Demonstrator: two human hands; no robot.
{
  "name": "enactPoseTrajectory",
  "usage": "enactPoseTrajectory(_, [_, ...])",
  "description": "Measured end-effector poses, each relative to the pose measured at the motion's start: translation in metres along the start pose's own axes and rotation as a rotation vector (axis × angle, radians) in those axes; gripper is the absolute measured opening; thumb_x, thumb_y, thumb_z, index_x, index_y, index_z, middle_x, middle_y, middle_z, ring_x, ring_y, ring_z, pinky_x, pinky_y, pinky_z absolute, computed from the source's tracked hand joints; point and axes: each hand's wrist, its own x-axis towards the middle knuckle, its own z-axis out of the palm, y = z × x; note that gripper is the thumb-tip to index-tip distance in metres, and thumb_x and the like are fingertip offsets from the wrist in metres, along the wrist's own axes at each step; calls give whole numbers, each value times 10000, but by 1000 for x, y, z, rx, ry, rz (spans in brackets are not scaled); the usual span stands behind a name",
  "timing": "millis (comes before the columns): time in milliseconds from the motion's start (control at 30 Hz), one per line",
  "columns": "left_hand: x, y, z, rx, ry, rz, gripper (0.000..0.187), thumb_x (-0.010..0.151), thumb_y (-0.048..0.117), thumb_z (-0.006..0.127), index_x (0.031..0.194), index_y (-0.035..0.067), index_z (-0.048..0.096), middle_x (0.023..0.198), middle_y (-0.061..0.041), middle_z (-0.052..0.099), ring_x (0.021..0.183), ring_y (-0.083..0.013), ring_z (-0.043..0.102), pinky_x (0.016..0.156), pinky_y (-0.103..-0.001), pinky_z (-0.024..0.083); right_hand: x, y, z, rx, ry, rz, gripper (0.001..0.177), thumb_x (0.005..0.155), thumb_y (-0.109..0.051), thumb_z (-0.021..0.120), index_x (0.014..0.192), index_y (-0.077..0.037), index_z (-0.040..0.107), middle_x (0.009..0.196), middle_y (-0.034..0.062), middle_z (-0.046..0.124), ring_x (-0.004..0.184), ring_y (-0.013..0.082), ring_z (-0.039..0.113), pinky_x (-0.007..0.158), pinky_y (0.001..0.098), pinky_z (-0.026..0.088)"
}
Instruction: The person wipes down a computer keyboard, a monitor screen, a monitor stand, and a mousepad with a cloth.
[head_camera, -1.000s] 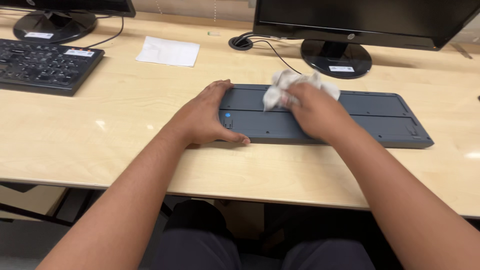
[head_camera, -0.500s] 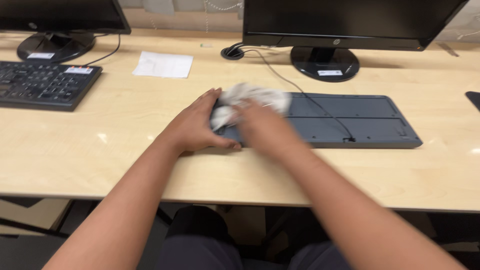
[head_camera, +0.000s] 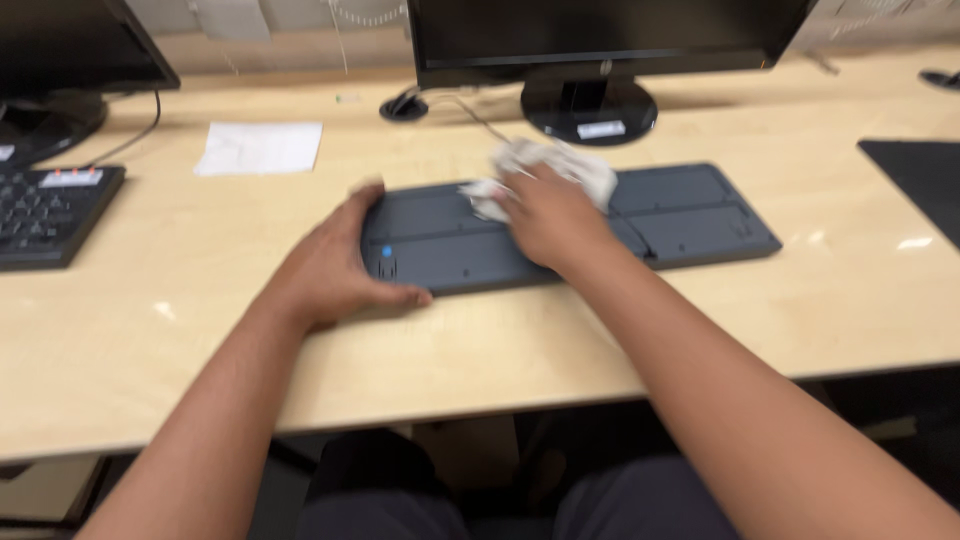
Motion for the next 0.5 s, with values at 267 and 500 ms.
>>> enactPoseTrajectory(267, [3, -15, 5, -165, 102, 117, 1617, 397, 476, 952, 1650, 194, -30, 1534, -242, 502, 1429, -395, 497, 1172, -440, 423, 14, -129, 23, 136, -293, -169, 339, 1010, -255, 500, 1281, -127, 659, 1371, 147, 600, 1159, 402, 629, 1015, 488, 496])
enactPoseTrajectory(500, [0, -15, 8, -303, 51, 55, 1602, 374, 357, 1033, 1633, 207, 54, 1558, -301, 401, 1477, -401, 402, 1212, -425, 346, -79, -55, -36, 53, -131, -235, 499, 950, -156, 526, 1445, -88, 540, 1556, 147, 483, 1306, 418, 525, 1052, 517, 428])
